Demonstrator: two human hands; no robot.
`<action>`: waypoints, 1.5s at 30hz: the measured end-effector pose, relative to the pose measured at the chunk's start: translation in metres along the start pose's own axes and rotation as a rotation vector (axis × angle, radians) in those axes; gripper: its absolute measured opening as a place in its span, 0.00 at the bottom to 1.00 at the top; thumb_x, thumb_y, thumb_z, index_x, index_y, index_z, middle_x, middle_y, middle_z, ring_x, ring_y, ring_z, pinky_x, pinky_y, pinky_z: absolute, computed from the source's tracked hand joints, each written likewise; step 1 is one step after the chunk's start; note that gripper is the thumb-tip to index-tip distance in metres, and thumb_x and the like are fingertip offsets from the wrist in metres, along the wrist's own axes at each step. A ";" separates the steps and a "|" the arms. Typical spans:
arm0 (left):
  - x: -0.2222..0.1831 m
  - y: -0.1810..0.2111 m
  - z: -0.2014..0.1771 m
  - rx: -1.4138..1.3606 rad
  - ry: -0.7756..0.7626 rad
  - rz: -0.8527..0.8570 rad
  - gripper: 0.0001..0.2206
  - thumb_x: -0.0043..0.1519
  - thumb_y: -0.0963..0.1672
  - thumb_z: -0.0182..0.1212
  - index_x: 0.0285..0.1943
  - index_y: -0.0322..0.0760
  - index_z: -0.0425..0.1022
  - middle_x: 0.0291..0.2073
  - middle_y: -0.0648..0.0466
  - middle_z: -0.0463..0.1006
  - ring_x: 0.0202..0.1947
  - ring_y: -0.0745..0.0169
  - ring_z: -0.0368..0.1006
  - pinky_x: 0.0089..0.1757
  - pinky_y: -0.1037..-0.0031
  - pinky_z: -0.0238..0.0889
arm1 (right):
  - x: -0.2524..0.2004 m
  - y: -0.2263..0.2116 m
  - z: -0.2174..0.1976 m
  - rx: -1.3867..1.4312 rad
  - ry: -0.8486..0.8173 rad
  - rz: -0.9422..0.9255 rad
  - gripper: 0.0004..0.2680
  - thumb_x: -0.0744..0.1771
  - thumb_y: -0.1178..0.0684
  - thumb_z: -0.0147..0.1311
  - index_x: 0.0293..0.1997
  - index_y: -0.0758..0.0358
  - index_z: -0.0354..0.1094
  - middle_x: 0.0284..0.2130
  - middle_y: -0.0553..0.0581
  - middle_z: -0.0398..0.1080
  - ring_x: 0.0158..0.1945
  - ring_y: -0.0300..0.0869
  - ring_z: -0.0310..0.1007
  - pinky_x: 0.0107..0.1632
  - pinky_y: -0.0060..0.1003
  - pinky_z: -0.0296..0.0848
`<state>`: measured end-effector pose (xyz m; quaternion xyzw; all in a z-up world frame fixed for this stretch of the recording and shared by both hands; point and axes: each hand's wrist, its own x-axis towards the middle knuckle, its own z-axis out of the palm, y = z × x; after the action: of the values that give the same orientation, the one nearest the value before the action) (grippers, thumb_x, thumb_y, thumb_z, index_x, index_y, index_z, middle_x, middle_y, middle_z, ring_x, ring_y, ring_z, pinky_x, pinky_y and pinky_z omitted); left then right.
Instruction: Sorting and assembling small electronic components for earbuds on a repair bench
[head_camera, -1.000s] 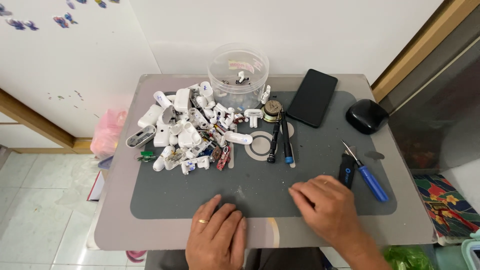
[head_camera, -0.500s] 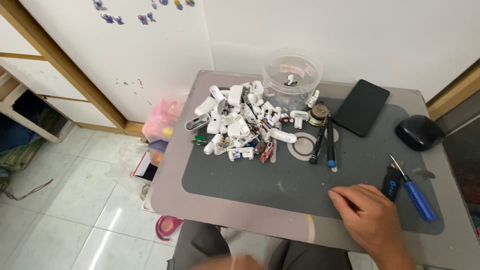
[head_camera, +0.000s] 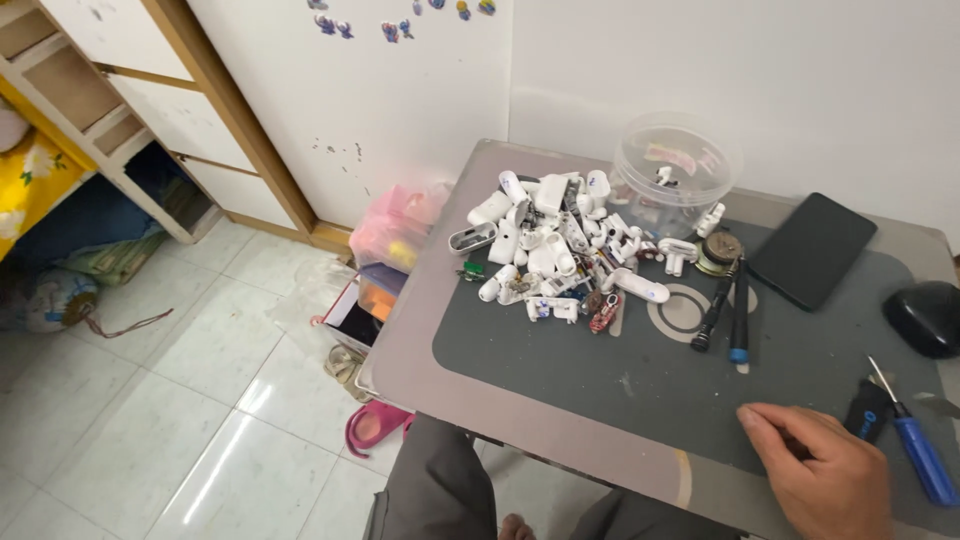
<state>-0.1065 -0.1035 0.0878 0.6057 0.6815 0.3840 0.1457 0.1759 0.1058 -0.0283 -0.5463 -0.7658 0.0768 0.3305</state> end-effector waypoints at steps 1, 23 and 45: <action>0.016 0.006 -0.009 -0.024 0.058 0.037 0.07 0.59 0.47 0.54 0.33 0.51 0.79 0.37 0.65 0.82 0.41 0.67 0.80 0.40 0.70 0.68 | -0.001 -0.002 0.000 -0.012 0.004 0.010 0.03 0.65 0.57 0.65 0.39 0.61 0.82 0.33 0.53 0.81 0.34 0.37 0.77 0.40 0.34 0.74; 0.230 -0.125 0.057 0.177 0.367 0.312 0.17 0.59 0.42 0.66 0.58 0.33 0.76 0.55 0.46 0.77 0.58 0.41 0.70 0.54 0.53 0.64 | 0.008 0.008 0.014 -0.179 -0.059 -0.452 0.10 0.65 0.50 0.60 0.23 0.52 0.64 0.16 0.46 0.66 0.20 0.40 0.64 0.45 0.45 0.75; 0.367 -0.082 0.135 0.340 -0.115 0.201 0.22 0.57 0.47 0.72 0.62 0.46 0.79 0.41 0.48 0.85 0.47 0.49 0.75 0.52 0.47 0.63 | 0.019 -0.012 0.010 0.081 0.037 -0.443 0.07 0.64 0.56 0.61 0.24 0.55 0.68 0.16 0.45 0.66 0.20 0.41 0.60 0.35 0.37 0.68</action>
<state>-0.1576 0.2900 0.0389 0.7075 0.6631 0.2409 0.0413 0.1571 0.1208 -0.0221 -0.3524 -0.8572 0.0230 0.3748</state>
